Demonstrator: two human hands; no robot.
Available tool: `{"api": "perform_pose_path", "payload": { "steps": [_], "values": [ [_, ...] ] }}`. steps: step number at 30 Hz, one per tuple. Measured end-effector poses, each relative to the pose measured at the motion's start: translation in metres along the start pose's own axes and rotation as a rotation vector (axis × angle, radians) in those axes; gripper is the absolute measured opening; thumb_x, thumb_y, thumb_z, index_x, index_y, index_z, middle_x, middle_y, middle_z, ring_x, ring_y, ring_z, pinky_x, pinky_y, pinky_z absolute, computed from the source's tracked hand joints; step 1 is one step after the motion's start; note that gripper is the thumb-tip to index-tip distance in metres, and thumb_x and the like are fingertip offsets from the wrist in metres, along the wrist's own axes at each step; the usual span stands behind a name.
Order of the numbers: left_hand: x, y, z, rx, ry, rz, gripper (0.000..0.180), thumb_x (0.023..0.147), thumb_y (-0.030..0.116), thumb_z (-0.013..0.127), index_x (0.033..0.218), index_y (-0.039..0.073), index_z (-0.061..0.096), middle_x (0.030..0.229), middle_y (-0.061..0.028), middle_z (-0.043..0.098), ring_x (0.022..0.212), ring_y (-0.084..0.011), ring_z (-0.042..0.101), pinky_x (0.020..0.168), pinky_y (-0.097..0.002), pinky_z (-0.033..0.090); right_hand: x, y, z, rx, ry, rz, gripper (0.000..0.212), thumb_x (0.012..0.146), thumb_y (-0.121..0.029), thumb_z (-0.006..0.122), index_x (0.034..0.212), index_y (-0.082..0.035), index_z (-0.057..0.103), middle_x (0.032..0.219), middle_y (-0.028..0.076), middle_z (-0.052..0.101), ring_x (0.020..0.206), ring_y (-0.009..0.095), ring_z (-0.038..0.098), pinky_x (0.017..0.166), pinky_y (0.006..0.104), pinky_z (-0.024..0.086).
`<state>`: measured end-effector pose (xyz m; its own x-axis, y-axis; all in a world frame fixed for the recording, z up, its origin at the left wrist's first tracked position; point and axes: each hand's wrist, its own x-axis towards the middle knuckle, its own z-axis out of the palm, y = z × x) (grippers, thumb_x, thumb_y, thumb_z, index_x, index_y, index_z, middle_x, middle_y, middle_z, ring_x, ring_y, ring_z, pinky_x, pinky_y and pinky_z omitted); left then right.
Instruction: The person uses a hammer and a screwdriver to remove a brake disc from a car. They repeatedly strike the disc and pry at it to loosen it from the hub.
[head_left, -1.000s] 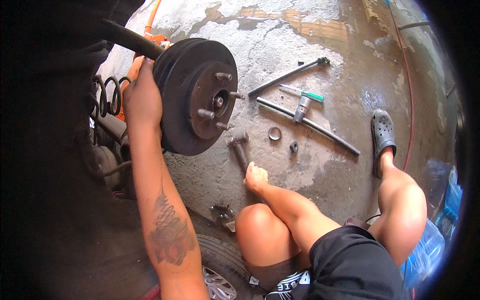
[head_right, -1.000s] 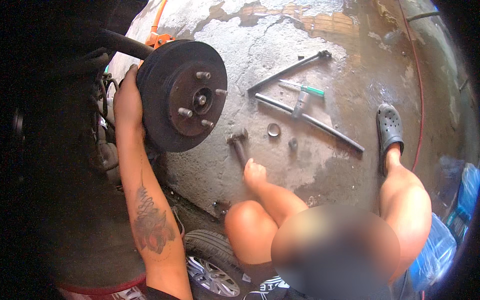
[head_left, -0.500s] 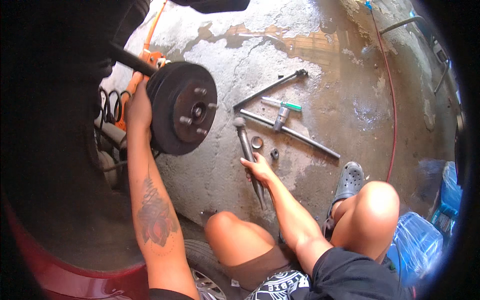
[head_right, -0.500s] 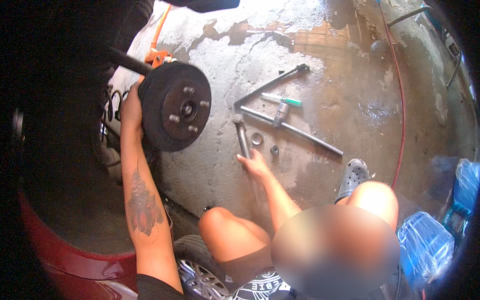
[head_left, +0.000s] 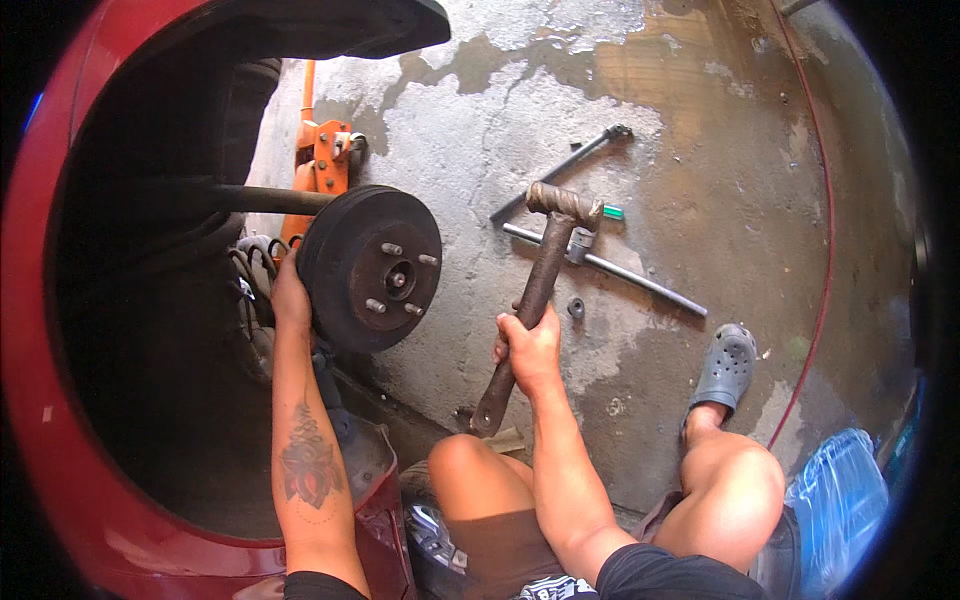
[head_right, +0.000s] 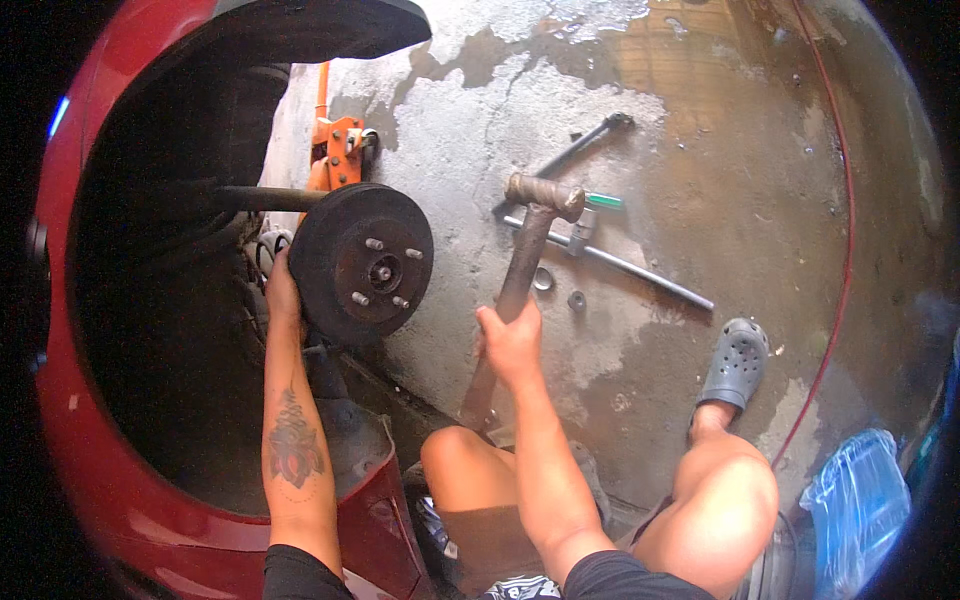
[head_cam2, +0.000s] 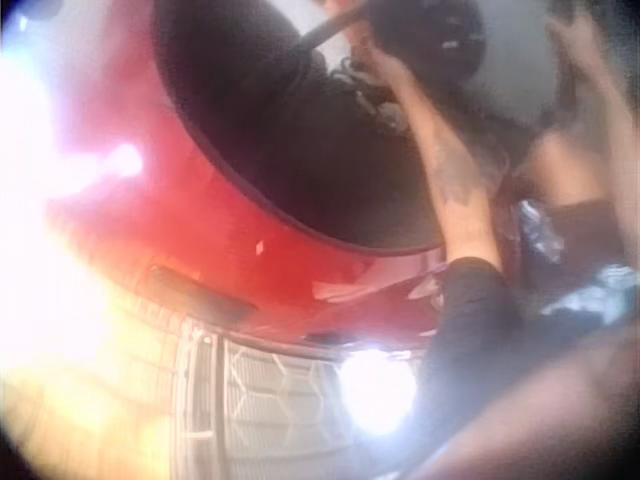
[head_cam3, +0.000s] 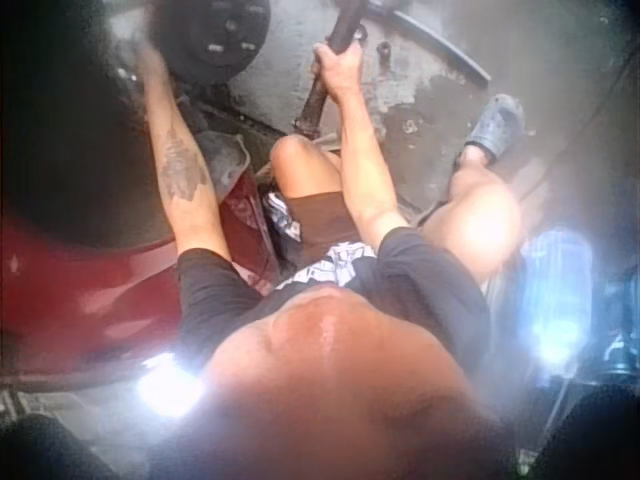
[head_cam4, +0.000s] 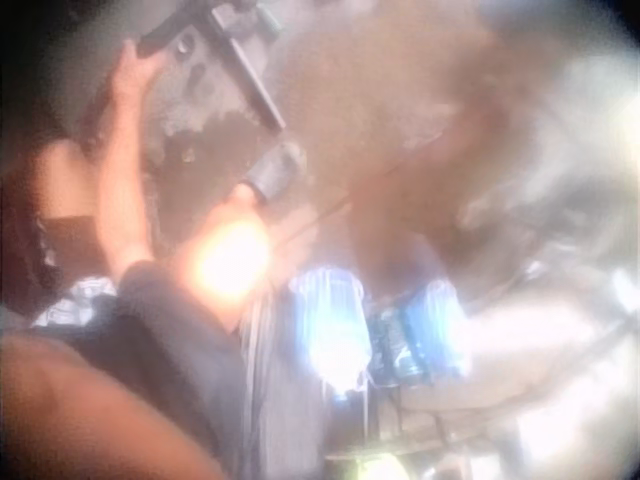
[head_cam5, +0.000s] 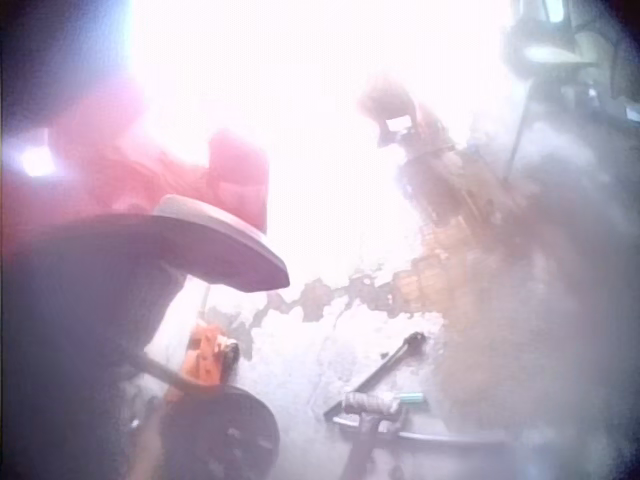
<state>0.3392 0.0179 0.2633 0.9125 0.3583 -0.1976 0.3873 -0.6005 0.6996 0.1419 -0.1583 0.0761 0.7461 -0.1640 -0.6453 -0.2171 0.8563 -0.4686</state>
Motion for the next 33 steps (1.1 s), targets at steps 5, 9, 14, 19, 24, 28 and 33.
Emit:
{"api": "perform_pose_path", "payload": {
  "steps": [5,9,14,19,24,28,33],
  "values": [
    [0.032,-0.011,-0.017,0.038,-0.022,-0.11,0.069,0.1,0.049,0.047,0.136,-0.009,0.058,0.132,-0.0166,0.064,0.119,-0.0249,0.061,0.103,-0.033,0.042,-0.013,0.013,0.032,-0.166,-0.05,-0.113,0.028,0.086,-0.005,0.067,0.105,-0.003,0.046,0.067,0.005,0.054,0.045,0.017,0.054,0.041,0.0336,0.047],
    [0.029,-0.004,-0.01,0.147,-0.042,0.003,0.074,0.104,0.053,0.037,0.137,-0.011,0.054,0.14,-0.0256,0.058,0.13,-0.0342,0.055,0.107,-0.0396,0.041,-0.027,0.023,0.043,-0.366,-0.23,0.078,0.039,0.084,-0.01,0.066,0.116,0.005,0.052,0.073,0.01,0.059,0.052,0.019,0.059,0.045,0.0375,0.05],
    [0.014,0.038,-0.025,0.877,0.059,0.217,0.08,0.104,0.058,0.033,0.115,-0.015,0.065,0.119,-0.0352,0.065,0.121,-0.0452,0.06,0.103,-0.0474,0.044,-0.026,0.02,0.011,-0.238,-0.111,-0.042,0.029,0.082,-0.009,0.068,0.105,0.001,0.052,0.072,0.008,0.059,0.051,0.018,0.057,0.042,0.0355,0.049],
    [0.003,0.036,-0.022,0.097,-0.248,0.414,0.083,0.102,0.064,0.035,0.127,-0.009,0.062,0.127,-0.0211,0.067,0.119,-0.0288,0.063,0.103,-0.0388,0.046,-0.024,-0.011,-0.017,0.435,0.122,-0.297,0.014,0.088,-0.003,0.058,0.096,-0.01,0.048,0.063,0.001,0.046,0.044,0.013,0.048,0.042,0.0331,0.047],
    [-0.004,0.018,-0.011,-0.43,-0.547,0.062,0.101,0.096,0.078,0.026,0.145,-0.008,0.047,0.15,-0.0197,0.05,0.137,-0.0308,0.049,0.117,-0.0393,0.034,-0.038,-0.007,0.056,0.0,0.25,-0.037,0.013,0.087,-0.007,0.062,0.082,-0.005,0.05,0.062,0.003,0.054,0.047,0.017,0.056,0.042,0.0343,0.048],
    [-0.006,0.018,-0.015,-0.405,-0.644,0.065,0.106,0.094,0.081,0.025,0.147,-0.009,0.043,0.152,-0.0213,0.048,0.139,-0.0312,0.047,0.118,-0.0397,0.032,-0.029,0.013,0.059,-0.16,-0.206,0.093,0.023,0.083,-0.008,0.069,0.095,0.004,0.054,0.068,0.009,0.058,0.05,0.018,0.059,0.042,0.0345,0.048],
    [0.002,0.012,-0.013,-0.382,-0.59,0.046,0.104,0.094,0.08,0.026,0.145,-0.009,0.046,0.144,-0.0214,0.055,0.133,-0.033,0.053,0.116,-0.0417,0.036,-0.015,-0.029,-0.034,0.024,0.234,-0.195,0.015,0.085,-0.011,0.068,0.084,-0.004,0.054,0.064,0.004,0.055,0.046,0.014,0.056,0.042,0.0298,0.048]
  ]
}}
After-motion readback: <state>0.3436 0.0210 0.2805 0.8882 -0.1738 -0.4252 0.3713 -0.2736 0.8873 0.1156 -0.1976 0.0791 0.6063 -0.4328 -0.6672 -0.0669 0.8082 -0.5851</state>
